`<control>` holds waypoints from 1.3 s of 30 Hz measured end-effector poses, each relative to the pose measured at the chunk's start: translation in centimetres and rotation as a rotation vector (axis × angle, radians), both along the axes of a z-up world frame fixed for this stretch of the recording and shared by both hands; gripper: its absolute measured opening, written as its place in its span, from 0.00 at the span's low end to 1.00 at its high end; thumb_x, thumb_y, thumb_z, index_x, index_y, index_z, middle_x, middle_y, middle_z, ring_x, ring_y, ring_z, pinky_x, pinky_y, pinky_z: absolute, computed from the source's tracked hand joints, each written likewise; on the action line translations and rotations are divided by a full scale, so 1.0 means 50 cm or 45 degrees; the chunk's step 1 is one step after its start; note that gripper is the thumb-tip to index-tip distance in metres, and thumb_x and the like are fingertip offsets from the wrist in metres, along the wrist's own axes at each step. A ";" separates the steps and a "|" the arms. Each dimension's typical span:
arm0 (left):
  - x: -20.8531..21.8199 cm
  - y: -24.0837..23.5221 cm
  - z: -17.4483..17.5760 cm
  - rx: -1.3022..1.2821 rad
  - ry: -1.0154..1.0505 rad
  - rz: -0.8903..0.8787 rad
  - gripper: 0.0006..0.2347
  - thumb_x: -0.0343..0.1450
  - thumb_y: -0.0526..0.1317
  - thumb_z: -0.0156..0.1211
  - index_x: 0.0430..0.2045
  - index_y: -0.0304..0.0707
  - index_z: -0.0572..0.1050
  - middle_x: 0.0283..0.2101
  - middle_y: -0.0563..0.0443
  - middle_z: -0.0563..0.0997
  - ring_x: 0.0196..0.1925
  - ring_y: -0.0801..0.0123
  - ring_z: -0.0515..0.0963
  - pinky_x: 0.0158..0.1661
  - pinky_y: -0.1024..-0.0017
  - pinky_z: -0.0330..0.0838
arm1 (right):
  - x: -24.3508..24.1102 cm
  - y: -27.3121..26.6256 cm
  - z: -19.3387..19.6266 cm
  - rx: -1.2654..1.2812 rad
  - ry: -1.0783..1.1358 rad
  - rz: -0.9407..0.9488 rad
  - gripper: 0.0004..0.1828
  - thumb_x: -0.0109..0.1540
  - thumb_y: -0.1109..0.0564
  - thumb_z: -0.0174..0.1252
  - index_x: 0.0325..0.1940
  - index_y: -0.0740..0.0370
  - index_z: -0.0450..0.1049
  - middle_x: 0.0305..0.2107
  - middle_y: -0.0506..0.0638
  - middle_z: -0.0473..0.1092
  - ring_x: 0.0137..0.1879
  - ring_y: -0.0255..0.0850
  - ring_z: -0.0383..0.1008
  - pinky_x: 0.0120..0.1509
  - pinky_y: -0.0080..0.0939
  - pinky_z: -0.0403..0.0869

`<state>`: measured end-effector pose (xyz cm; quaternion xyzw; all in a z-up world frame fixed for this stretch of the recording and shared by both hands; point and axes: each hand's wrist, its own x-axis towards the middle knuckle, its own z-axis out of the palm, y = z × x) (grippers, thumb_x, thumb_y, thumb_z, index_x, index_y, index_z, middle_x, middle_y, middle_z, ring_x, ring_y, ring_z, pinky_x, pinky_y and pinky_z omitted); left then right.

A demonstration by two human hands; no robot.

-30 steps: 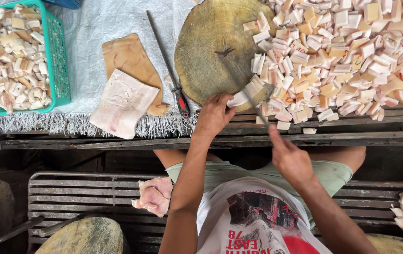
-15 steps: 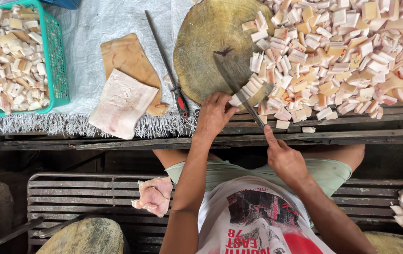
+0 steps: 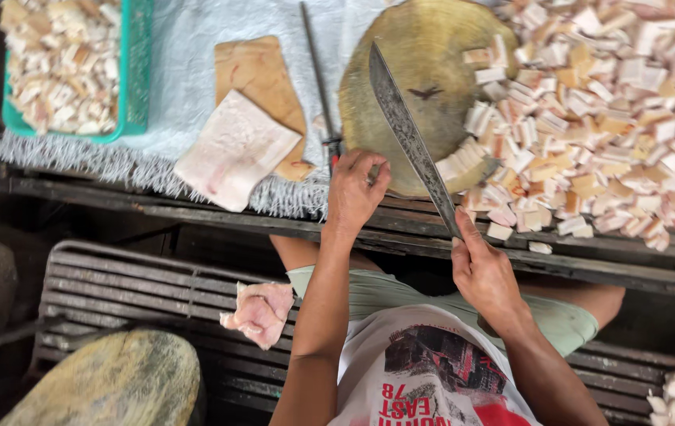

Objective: The person cuts large slabs of animal skin and fat into smaller rectangular pieces using a large knife on a wooden cutting board.

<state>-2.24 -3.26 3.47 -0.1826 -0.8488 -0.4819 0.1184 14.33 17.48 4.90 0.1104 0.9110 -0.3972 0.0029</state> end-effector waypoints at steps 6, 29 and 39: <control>-0.021 -0.149 -0.011 -0.099 0.044 0.402 0.04 0.69 0.33 0.66 0.32 0.36 0.77 0.38 0.43 0.81 0.44 0.47 0.80 0.47 0.54 0.74 | -0.105 -0.105 -0.006 -0.138 0.013 0.239 0.33 0.64 0.62 0.54 0.76 0.53 0.61 0.22 0.64 0.71 0.23 0.53 0.74 0.32 0.48 0.74; -0.085 -0.361 -0.181 -0.307 -0.408 1.282 0.36 0.63 0.52 0.75 0.61 0.31 0.64 0.65 0.22 0.61 0.67 0.31 0.59 0.60 0.37 0.55 | -0.267 -0.278 -0.057 -0.045 -0.157 0.356 0.28 0.67 0.60 0.54 0.73 0.56 0.65 0.25 0.65 0.73 0.27 0.54 0.76 0.37 0.52 0.74; -0.118 -0.435 -0.192 -0.152 -0.887 1.441 0.60 0.56 0.64 0.77 0.67 0.12 0.44 0.64 0.20 0.60 0.65 0.34 0.63 0.64 0.48 0.59 | -0.337 -0.380 -0.072 -0.205 -0.286 0.435 0.30 0.67 0.59 0.53 0.75 0.56 0.62 0.23 0.65 0.74 0.24 0.49 0.77 0.36 0.49 0.74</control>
